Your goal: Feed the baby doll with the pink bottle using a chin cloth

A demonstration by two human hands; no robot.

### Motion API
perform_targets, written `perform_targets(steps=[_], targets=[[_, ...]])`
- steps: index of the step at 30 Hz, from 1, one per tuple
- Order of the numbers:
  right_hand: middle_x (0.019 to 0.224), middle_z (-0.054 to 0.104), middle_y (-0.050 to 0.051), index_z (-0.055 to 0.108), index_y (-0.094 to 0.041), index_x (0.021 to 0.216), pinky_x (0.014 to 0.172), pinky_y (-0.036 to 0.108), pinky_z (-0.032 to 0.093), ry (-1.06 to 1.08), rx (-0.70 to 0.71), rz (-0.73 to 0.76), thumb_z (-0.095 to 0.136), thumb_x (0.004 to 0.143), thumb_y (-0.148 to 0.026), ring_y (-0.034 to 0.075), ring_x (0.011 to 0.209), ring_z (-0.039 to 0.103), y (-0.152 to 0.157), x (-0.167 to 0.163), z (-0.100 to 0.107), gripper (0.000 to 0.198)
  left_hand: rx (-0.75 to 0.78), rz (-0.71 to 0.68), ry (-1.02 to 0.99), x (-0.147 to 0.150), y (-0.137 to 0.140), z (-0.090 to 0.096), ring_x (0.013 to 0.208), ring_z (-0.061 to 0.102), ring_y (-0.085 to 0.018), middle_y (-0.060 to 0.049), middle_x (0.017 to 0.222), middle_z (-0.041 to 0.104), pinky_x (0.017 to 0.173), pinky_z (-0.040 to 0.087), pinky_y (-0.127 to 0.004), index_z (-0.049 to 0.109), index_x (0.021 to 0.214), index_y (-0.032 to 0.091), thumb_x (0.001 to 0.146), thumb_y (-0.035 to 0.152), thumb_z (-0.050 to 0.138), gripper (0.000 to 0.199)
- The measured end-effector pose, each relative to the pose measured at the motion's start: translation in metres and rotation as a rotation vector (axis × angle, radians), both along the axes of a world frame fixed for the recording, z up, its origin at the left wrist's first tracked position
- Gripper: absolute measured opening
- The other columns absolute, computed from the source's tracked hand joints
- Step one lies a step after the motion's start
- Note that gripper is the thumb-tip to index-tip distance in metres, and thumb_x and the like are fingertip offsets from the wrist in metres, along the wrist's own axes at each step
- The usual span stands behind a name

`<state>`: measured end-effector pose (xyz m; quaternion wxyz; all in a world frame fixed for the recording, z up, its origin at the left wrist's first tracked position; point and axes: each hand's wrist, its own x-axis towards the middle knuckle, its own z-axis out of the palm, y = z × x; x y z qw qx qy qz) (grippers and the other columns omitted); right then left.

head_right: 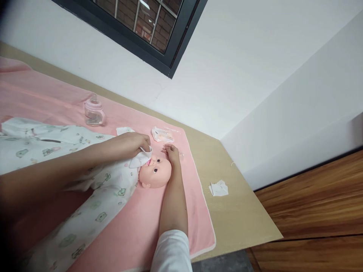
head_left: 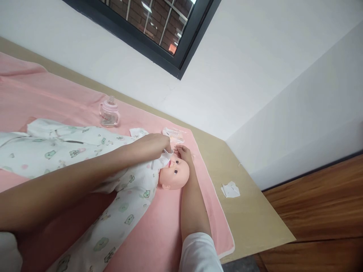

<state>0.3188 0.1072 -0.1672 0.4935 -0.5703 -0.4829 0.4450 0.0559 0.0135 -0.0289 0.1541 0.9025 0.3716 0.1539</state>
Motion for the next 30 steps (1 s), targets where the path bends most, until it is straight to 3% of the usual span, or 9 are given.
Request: perform_targets(steps=[9, 19, 30], targets=[[0.076, 0.069, 0.001, 0.064, -0.018, 0.089, 0.083, 0.031, 0.054, 0.015, -0.005, 0.005, 0.062, 0.074, -0.022, 0.013, 0.07, 0.068, 0.0, 0.001, -0.001, 0.016, 0.065, -0.014, -0.035, 0.002, 0.004, -0.005, 0.072, 0.057, -0.018, -0.01, 0.087, 0.063, 0.061, 0.028, -0.029, 0.064, 0.061, 0.019, 0.068, 0.007, 0.053, 0.017], [0.075, 0.07, 0.001, 0.066, -0.017, 0.089, 0.081, 0.028, 0.053, 0.062, 0.027, 0.001, 0.065, 0.071, -0.023, 0.013, 0.071, 0.068, 0.0, 0.0, -0.003, 0.02, 0.004, -0.13, -0.134, 0.0, 0.006, -0.013, 0.071, 0.056, -0.014, -0.001, 0.089, 0.064, 0.059, 0.03, -0.026, 0.062, 0.07, 0.019, 0.059, -0.004, 0.042, 0.032], [0.073, 0.068, 0.0, 0.064, -0.017, 0.089, 0.079, 0.029, 0.054, 0.041, 0.007, -0.007, 0.066, 0.072, -0.025, 0.013, 0.069, 0.067, 0.001, 0.0, -0.003, 0.019, -0.015, -0.155, -0.109, 0.005, 0.003, -0.015, 0.061, 0.052, -0.015, -0.004, 0.082, 0.057, 0.056, 0.025, -0.029, 0.046, 0.053, 0.018, 0.057, 0.0, 0.055, 0.02]])
